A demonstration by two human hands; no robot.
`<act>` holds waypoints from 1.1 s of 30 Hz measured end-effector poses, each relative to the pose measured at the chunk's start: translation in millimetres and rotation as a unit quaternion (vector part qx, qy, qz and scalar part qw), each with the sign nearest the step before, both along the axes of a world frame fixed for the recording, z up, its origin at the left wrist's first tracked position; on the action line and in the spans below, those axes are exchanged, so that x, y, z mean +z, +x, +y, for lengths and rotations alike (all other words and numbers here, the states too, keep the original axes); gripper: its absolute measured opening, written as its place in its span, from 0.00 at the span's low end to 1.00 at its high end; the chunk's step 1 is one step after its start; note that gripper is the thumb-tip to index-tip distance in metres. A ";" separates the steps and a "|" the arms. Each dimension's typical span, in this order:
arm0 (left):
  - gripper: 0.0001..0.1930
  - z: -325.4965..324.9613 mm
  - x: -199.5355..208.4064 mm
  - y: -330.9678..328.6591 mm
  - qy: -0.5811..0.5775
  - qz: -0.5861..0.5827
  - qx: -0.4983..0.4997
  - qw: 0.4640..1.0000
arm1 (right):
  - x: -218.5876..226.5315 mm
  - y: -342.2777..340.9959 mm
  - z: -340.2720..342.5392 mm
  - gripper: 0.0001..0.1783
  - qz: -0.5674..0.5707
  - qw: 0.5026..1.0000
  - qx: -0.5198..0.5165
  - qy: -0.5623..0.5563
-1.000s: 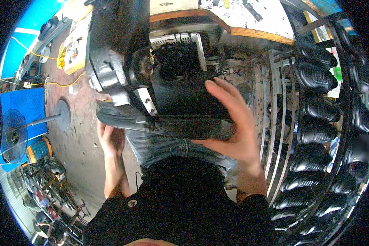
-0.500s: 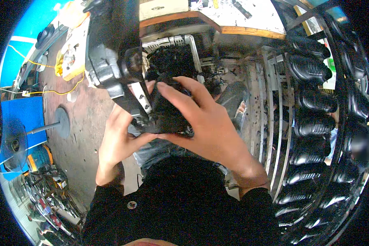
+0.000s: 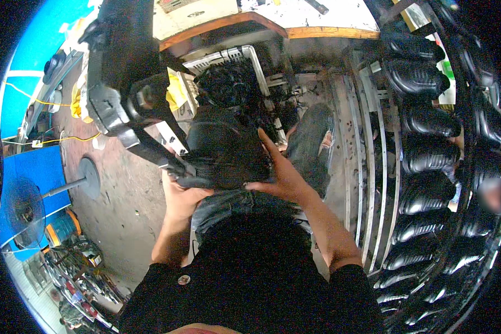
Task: Manually press the soles of shoes onto the uppers using a specialized industrial press machine.
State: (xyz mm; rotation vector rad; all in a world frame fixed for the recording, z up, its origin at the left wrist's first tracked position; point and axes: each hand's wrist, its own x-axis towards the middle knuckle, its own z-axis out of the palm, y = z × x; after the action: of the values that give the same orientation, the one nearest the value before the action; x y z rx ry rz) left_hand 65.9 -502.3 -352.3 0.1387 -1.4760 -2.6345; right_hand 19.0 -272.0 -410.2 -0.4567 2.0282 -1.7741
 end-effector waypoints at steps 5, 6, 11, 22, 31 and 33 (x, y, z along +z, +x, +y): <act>0.43 -4.3 -17.6 17.9 -0.050 -0.014 -0.022 0.998 | -3.0 2.4 13.9 0.61 0.059 0.992 0.050 0.103; 0.41 -1.2 -15.6 18.3 -0.038 -0.052 0.012 0.998 | 0.9 0.6 14.1 0.61 0.054 0.990 0.080 0.106; 0.42 -7.8 -58.6 36.8 0.009 -0.063 0.069 0.996 | 19.3 -8.0 13.3 0.58 0.001 0.980 0.137 0.144; 0.47 -1.5 1.8 -3.9 -0.126 0.071 -0.070 0.987 | 10.1 -4.8 19.9 0.55 0.073 0.991 0.054 0.100; 0.40 3.9 -2.2 -1.6 -0.061 0.015 -0.031 0.998 | 44.6 -25.0 47.7 0.54 0.120 0.979 0.068 0.149; 0.40 8.7 0.9 -2.3 -0.061 -0.004 -0.030 0.998 | 55.6 -28.5 61.8 0.53 0.144 0.975 0.063 0.160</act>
State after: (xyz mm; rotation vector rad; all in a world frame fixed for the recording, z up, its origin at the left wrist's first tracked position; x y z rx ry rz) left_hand 63.5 -493.6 -351.4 0.0962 -1.6635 -2.5826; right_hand -9.6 -210.1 -354.7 -0.7547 2.3685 -1.3348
